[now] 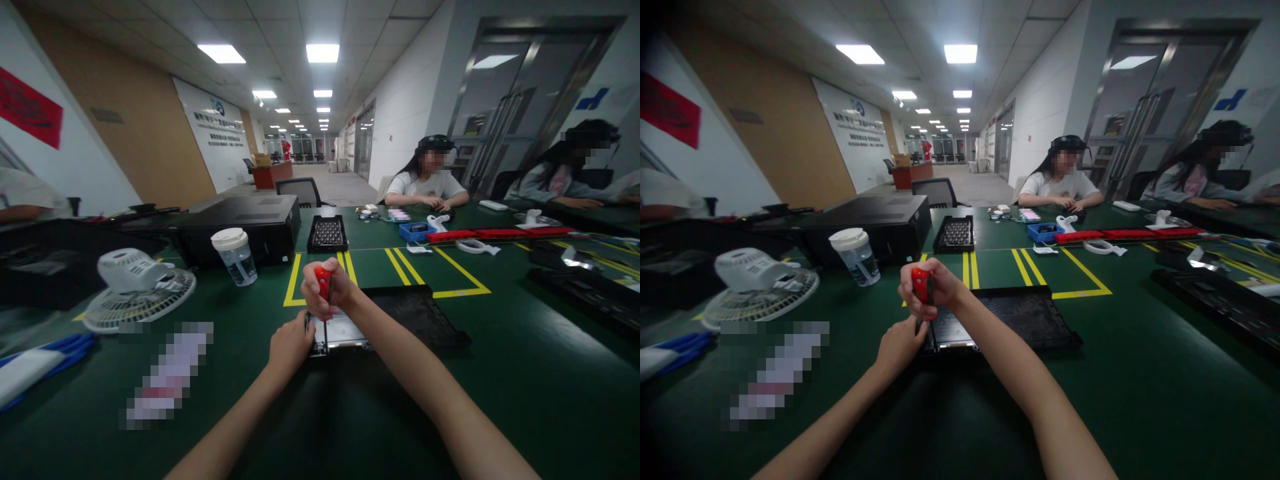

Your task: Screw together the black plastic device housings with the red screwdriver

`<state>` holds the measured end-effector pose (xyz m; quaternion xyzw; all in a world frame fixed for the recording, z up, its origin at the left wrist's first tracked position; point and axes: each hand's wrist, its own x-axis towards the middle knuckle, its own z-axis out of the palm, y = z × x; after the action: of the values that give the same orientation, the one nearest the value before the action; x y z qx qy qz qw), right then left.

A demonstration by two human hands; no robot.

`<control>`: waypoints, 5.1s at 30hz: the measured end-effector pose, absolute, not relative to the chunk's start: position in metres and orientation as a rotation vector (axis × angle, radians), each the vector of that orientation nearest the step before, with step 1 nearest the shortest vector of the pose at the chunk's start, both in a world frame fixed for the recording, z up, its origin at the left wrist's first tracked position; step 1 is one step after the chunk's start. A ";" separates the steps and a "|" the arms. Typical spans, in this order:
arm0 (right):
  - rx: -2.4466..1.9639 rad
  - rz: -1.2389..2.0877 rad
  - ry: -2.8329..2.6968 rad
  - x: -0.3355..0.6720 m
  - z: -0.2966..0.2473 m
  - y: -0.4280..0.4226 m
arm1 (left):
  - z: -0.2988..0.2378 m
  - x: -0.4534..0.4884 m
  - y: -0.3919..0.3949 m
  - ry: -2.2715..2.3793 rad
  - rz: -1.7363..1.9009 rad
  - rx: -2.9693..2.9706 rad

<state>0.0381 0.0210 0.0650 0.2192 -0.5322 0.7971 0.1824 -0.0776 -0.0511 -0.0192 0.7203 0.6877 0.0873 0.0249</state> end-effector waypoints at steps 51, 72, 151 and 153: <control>-0.185 1.541 -1.361 0.041 0.077 -0.036 | -0.015 -0.075 -0.055 2.148 0.251 2.196; -0.421 1.262 -1.299 0.027 0.079 -0.052 | -0.012 -0.073 -0.056 2.138 0.239 2.177; 0.404 2.039 -1.580 0.041 0.061 0.036 | -0.021 -0.078 -0.050 2.138 0.300 2.217; 0.441 2.058 -1.565 0.035 0.061 0.038 | -0.021 -0.079 -0.050 2.127 0.306 2.229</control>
<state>0.0351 0.0378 0.0610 0.1624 -0.5767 0.7585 0.2565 -0.0785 -0.0503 -0.0215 0.7196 0.6869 0.0987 0.0227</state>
